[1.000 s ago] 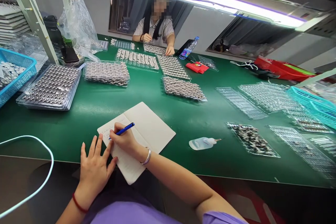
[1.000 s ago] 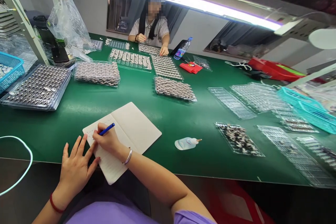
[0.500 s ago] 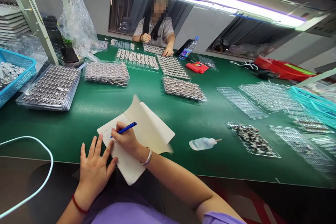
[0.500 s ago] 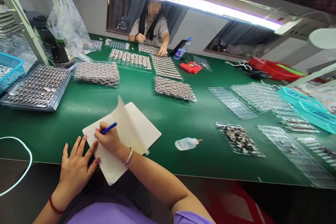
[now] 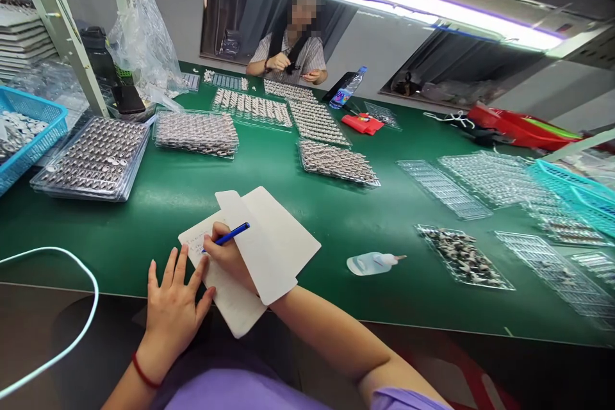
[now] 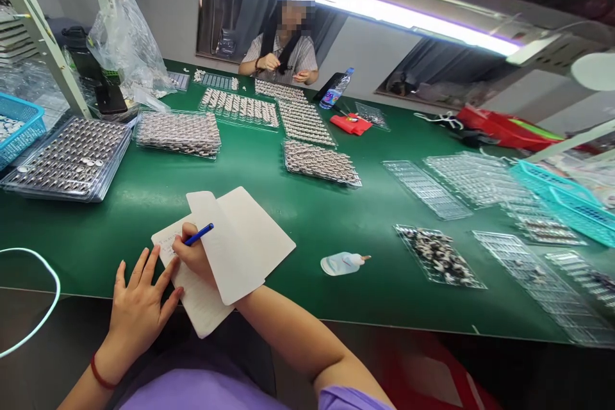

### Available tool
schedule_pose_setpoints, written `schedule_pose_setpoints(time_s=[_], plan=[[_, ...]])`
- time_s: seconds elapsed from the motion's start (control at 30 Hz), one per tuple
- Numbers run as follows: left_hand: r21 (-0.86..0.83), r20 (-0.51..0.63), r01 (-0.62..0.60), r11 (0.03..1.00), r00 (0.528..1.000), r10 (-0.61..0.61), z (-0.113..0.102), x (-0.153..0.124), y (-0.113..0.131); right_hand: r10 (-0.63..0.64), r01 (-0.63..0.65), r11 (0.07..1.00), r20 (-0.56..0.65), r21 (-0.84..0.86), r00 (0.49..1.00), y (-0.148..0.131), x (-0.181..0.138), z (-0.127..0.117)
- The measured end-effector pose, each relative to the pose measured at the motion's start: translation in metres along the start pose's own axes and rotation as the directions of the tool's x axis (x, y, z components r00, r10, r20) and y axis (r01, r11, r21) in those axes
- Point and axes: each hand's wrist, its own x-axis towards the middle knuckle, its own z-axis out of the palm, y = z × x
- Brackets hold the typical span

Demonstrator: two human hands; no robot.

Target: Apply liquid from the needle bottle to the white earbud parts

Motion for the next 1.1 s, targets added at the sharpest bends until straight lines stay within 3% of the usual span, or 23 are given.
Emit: schedule_pose_setpoints(time_s=[1.1], plan=[[-0.022, 0.004, 0.013, 1.0, 1.0, -0.013, 0.0013, 0.0002, 0.0006, 0.0, 0.0, 1.0, 0.007, 0.01, 1.0, -0.0019, -0.0009, -0.0005]])
